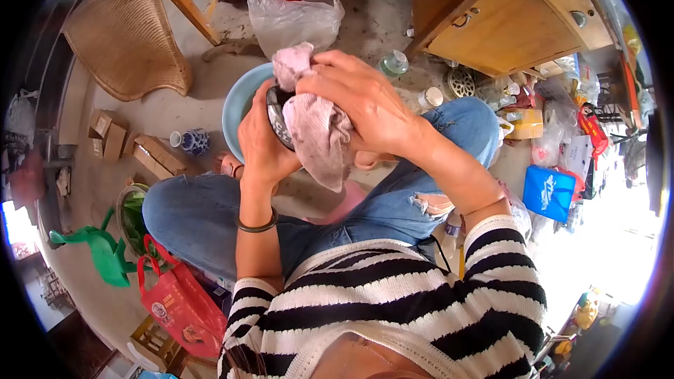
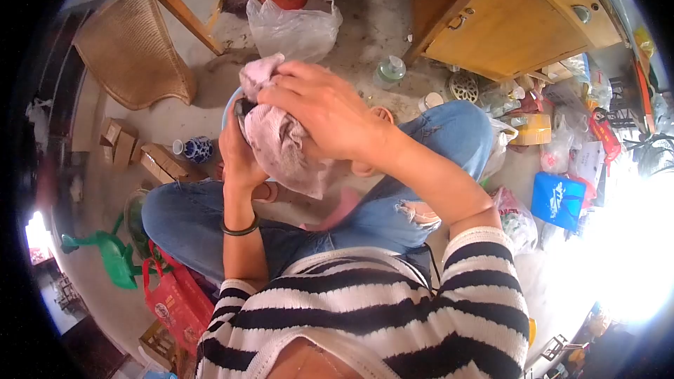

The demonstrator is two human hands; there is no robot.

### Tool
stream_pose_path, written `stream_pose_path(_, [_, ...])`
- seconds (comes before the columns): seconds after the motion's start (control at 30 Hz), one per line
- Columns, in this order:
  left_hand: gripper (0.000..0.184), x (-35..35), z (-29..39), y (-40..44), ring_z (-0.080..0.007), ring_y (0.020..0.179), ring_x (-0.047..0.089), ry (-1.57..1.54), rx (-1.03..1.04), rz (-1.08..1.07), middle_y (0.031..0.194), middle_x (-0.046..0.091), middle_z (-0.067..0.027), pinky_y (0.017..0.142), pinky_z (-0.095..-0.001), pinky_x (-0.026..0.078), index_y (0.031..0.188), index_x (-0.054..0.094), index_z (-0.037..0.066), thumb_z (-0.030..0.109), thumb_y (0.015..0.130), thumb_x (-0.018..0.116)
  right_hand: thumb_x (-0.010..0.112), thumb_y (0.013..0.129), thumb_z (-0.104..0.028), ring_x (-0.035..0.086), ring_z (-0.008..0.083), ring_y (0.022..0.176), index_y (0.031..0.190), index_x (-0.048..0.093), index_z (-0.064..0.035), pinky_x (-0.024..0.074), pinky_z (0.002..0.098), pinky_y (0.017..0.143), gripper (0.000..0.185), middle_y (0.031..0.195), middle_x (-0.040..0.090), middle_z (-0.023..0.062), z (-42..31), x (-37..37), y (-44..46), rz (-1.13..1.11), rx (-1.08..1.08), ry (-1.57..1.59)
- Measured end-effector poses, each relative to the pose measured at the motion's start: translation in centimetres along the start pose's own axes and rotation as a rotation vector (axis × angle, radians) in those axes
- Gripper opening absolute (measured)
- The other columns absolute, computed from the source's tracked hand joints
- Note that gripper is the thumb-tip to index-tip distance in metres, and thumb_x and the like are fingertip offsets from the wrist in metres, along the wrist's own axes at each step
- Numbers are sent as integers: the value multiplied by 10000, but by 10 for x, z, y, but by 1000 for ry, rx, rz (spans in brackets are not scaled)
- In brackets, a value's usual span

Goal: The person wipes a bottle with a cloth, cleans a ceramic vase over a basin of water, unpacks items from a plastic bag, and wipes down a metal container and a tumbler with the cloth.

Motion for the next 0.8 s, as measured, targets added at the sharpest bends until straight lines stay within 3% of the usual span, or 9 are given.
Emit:
stream_pose_path(0.1, [927, 0, 2, -1, -371, 949, 642, 71, 33, 108, 1090, 638, -189, 810, -415, 507, 1314, 441, -11, 301, 568, 893, 754, 511, -52, 539, 345, 1087, 1166, 579, -38, 476, 429, 925, 678, 1064, 606, 140, 1, -4, -2, 13, 121, -124])
stream_pose_path(0.3, [849, -3, 10, 1, -382, 1013, 609, 249, 178, 252, 1188, 597, -204, 828, -415, 498, 1315, 448, -13, 284, 631, 856, 750, 563, -132, 541, 329, 956, 1051, 579, -8, 489, 403, 808, 532, 947, 585, 146, -18, 3, -27, 98, 330, -263])
stream_pose_path(0.53, [802, 4, 6, 3, -398, 1027, 599, 236, 96, 129, 1187, 594, -200, 844, -420, 490, 1332, 445, -1, 280, 679, 817, 763, 522, -107, 578, 328, 896, 951, 602, -33, 506, 426, 743, 464, 894, 608, 141, -31, -2, -29, 127, 301, -218])
stream_pose_path(0.8, [845, -6, 2, 1, -373, 1032, 610, 54, 116, 235, 1165, 604, -190, 864, -403, 496, 1322, 448, 3, 233, 628, 871, 754, 459, -42, 581, 375, 968, 1086, 627, -34, 499, 425, 809, 640, 936, 619, 152, -40, 2, -33, 250, 180, 98])
Point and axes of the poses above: each hand's wrist, its own y-axis towards the middle knuckle, its own x-axis out of the palm, z = x × y, the point moved 6 cm from there along y, towards the middle knuckle
